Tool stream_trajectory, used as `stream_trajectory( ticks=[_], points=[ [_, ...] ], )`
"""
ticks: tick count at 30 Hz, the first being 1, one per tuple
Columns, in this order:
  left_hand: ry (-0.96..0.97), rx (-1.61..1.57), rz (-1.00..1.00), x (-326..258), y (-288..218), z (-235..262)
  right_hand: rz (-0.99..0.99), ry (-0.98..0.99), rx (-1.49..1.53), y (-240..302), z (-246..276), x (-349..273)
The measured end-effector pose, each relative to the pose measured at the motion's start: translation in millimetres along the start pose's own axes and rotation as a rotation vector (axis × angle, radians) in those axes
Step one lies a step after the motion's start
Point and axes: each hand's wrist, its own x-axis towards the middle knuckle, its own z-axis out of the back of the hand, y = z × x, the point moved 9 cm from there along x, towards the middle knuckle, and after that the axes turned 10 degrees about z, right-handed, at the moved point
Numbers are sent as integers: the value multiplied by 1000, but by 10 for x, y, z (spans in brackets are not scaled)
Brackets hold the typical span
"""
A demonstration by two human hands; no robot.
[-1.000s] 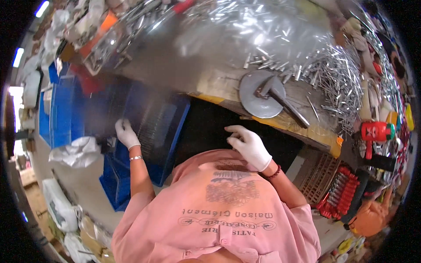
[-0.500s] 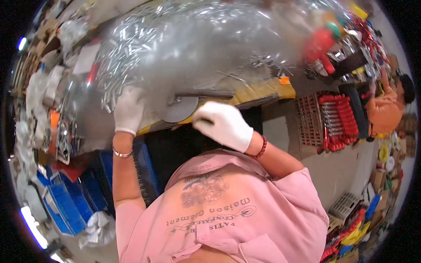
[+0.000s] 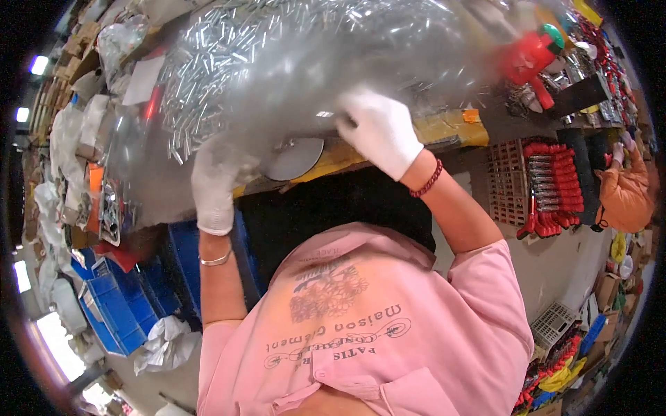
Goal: Assembling small metal pins or bolts onto a circular fixture at an industrial workstation.
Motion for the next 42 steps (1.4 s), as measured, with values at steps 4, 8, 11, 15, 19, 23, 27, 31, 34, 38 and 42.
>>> stream_trajectory(
  ticks=[4, 8, 11, 15, 19, 23, 27, 31, 34, 38, 42],
  points=[
    [48, 40, -12, -80, 212, -198, 156, 158, 146, 611, -241, -18],
    [-74, 314, -199, -69, 223, -74, 204, 199, 88, 656, -405, 6],
    [-62, 548, -501, -133, 8, -176, 216, 239, 88, 679, -492, -8],
    [-82, 666, -478, -177, -127, -283, 210, 222, 85, 651, -511, -26],
    [-44, 768, -567, -151, -172, -333, 212, 208, 91, 637, -502, -18],
    [-21, 793, -597, -152, -179, -350, 216, 202, 110, 651, -486, -4],
    [5, 739, -568, -111, -121, -343, 236, 232, 116, 637, -537, 11],
    [5, 713, -538, -94, -92, -362, 242, 247, 174, 621, -560, 35],
    [-7, 655, -520, -100, -45, -342, 234, 268, 196, 633, -591, 73],
    [-20, 646, -539, -110, -59, -352, 227, 261, 189, 658, -557, 56],
    [-22, 628, -522, -119, -45, -301, 124, 58, 120, 279, -206, 149]
  ],
)
